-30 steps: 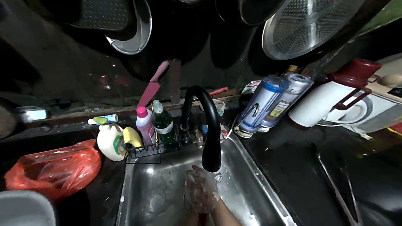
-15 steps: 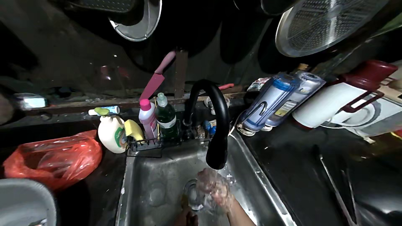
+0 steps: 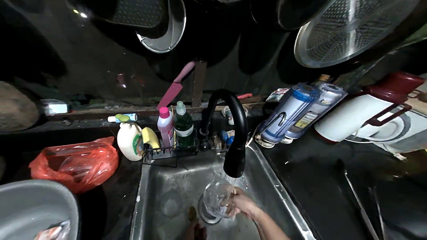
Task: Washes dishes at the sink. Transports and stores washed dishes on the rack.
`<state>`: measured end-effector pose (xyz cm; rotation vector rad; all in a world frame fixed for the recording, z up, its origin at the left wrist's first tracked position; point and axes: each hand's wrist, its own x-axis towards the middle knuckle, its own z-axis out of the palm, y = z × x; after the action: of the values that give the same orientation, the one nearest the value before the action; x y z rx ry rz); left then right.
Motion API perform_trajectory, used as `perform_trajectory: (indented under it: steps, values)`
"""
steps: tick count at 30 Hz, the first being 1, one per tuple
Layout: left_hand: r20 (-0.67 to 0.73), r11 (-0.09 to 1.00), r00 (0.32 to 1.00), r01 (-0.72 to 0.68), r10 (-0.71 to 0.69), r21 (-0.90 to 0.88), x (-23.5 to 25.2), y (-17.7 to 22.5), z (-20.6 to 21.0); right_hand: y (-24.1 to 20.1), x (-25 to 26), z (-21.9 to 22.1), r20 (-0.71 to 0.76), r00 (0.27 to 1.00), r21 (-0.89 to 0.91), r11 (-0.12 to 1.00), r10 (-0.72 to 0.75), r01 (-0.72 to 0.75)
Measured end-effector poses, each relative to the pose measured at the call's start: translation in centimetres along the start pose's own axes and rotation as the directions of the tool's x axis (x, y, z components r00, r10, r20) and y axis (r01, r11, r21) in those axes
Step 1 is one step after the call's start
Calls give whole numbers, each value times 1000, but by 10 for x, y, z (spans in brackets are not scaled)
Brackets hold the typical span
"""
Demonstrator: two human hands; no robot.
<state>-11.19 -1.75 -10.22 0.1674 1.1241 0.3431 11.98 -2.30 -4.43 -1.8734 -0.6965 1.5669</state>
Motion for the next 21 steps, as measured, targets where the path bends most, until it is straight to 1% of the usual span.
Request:
perform_trajectory:
  steps: [1, 2, 3, 4, 5, 6, 8, 9, 10, 11, 12, 13, 16, 17, 18, 19, 20, 21]
  values:
    - [-10, 1000, 1000, 3, -3, -11, 0, -1, -3, -6, 0, 1, -55, 995, -198, 976, 84, -93]
    - [-15, 1000, 1000, 5, -5, -16, 0, -2, -5, -12, -1, 4, -137, 981, -387, 905, 136, -179]
    - [-18, 1000, 1000, 6, -6, -24, -1, -3, -6, -19, -6, 9, -196, 967, -547, 801, 162, -245]
    - [-17, 999, 1000, 5, -5, -31, -2, -4, -8, -26, -14, 14, -213, 959, -645, 711, 185, -281]
    - [-17, 999, 1000, 0, -1, -44, -1, -4, -8, -31, -23, 18, -187, 958, -689, 666, 218, -287]
    - [-17, 998, 1000, 2, -3, -59, 0, -4, -9, -33, -28, 19, -133, 958, -682, 677, 256, -275]
    - [-12, 998, 1000, 12, -13, -69, 0, -6, -12, -30, -30, 11, -32, 950, -601, 753, 311, -267]
    - [-7, 998, 1000, 22, -22, -56, -1, -6, -13, -31, -29, 5, -37, 949, -572, 772, 312, -276]
    - [-1, 998, 1000, 30, -30, -48, -2, -7, -13, -34, -28, 2, -90, 951, -576, 764, 294, -291]
    - [1, 998, 999, 34, -34, -47, -3, -8, -13, -39, -28, 1, -153, 952, -615, 728, 265, -302]
    - [8, 998, 999, 41, -41, -50, -4, -10, -12, -43, -30, 3, -184, 951, -657, 688, 249, -307]
    - [19, 997, 999, 50, -49, -58, -4, -11, -9, -46, -33, 6, -173, 952, -686, 663, 253, -300]
    - [65, 996, 995, 78, -75, -40, -7, -14, 0, -43, -28, 6, -51, 943, -646, 709, 329, -282]
    - [81, 996, 993, 84, -83, -17, -8, -14, 3, -44, -27, 4, -75, 946, -653, 701, 315, -286]
    - [86, 996, 992, 91, -91, 3, -9, -14, 6, -47, -27, 3, -133, 953, -692, 663, 274, -287]
    - [94, 995, 991, 99, -100, 22, -10, -16, 9, -51, -30, 5, -198, 954, -741, 602, 226, -296]
    - [100, 994, 989, 103, -106, 29, -10, -17, 12, -55, -33, 9, -231, 952, -788, 535, 200, -304]
    - [109, 994, 988, 103, -106, 33, -8, -17, 15, -58, -36, 11, -219, 954, -813, 502, 206, -295]
